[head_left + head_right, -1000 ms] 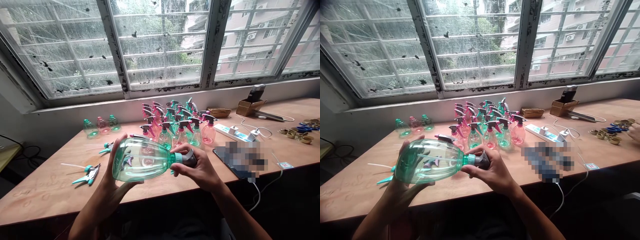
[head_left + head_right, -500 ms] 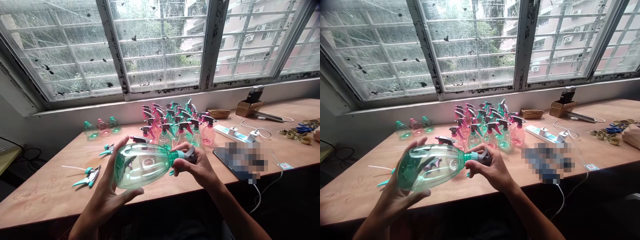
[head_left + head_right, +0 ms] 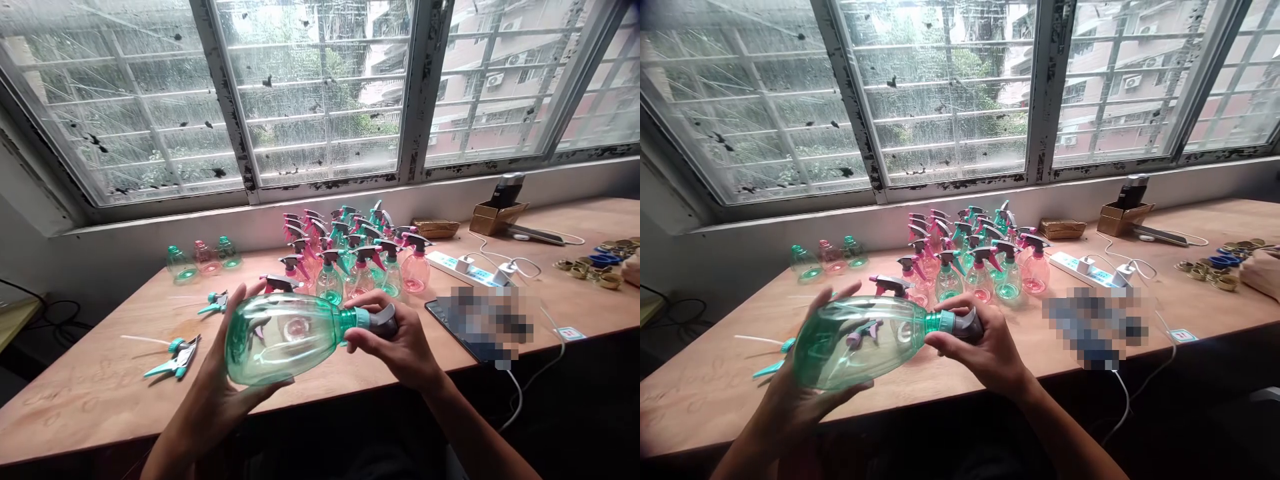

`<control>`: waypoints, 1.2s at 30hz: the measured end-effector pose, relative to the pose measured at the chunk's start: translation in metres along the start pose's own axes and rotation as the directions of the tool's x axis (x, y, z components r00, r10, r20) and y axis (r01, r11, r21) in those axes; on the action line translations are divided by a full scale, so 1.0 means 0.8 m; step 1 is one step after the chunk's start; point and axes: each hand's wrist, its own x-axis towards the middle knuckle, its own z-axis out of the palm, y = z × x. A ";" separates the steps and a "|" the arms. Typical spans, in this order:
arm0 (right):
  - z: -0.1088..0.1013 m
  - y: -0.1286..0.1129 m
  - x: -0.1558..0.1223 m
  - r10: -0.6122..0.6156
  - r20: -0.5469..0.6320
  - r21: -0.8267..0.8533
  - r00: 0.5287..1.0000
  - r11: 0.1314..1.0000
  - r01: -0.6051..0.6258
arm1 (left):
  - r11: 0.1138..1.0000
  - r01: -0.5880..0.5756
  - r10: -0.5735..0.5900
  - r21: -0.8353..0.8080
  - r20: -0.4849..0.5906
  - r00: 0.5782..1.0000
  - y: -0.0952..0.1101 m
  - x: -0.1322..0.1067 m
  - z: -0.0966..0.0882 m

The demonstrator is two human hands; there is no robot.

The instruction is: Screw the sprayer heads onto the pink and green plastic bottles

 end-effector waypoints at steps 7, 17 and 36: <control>-0.008 0.005 0.009 0.087 0.086 0.261 0.993 0.960 -0.106 | 0.984 -0.115 0.121 0.134 -0.038 0.992 0.011 -0.001 0.013; -0.010 -0.002 0.006 0.127 0.127 0.228 0.984 0.962 -0.153 | 0.968 -0.246 0.248 0.050 -0.026 0.968 0.009 -0.004 -0.005; -0.012 -0.004 0.008 0.202 0.164 0.201 0.966 0.951 -0.233 | 0.960 -0.222 0.230 0.170 -0.025 0.973 0.007 0.001 0.002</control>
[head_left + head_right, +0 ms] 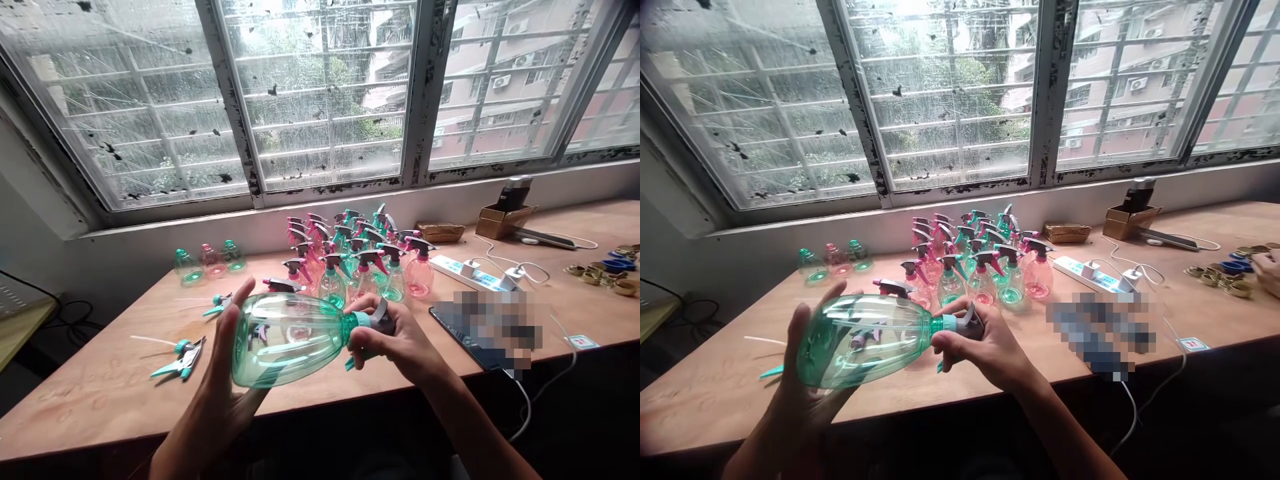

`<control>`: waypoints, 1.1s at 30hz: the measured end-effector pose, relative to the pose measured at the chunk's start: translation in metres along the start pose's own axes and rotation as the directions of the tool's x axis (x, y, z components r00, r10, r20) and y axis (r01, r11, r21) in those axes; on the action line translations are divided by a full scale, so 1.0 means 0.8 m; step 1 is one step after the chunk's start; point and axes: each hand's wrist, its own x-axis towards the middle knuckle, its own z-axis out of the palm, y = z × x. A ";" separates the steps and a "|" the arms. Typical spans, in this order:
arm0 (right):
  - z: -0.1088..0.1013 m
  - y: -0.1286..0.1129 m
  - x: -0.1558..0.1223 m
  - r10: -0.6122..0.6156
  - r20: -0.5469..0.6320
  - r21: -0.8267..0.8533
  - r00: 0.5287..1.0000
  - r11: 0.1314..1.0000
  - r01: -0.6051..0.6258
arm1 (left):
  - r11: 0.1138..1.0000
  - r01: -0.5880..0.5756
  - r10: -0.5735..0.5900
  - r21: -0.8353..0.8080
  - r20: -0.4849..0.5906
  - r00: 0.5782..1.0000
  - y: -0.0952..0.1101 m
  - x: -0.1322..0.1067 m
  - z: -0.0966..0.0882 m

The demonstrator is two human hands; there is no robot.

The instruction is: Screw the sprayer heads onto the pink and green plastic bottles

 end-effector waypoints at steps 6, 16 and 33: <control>0.001 -0.002 -0.002 -0.031 -0.068 -0.174 0.997 0.985 0.019 | 0.962 0.271 -0.271 0.024 0.132 0.953 -0.005 -0.001 0.005; -0.001 0.004 0.004 0.037 -0.049 -0.077 0.998 0.996 -0.040 | 0.972 0.234 -0.236 0.037 0.062 0.970 -0.039 -0.027 -0.002; -0.007 0.000 0.009 0.014 -0.031 -0.050 0.999 0.999 -0.015 | 0.981 0.186 -0.190 0.051 0.086 0.978 -0.037 -0.034 -0.014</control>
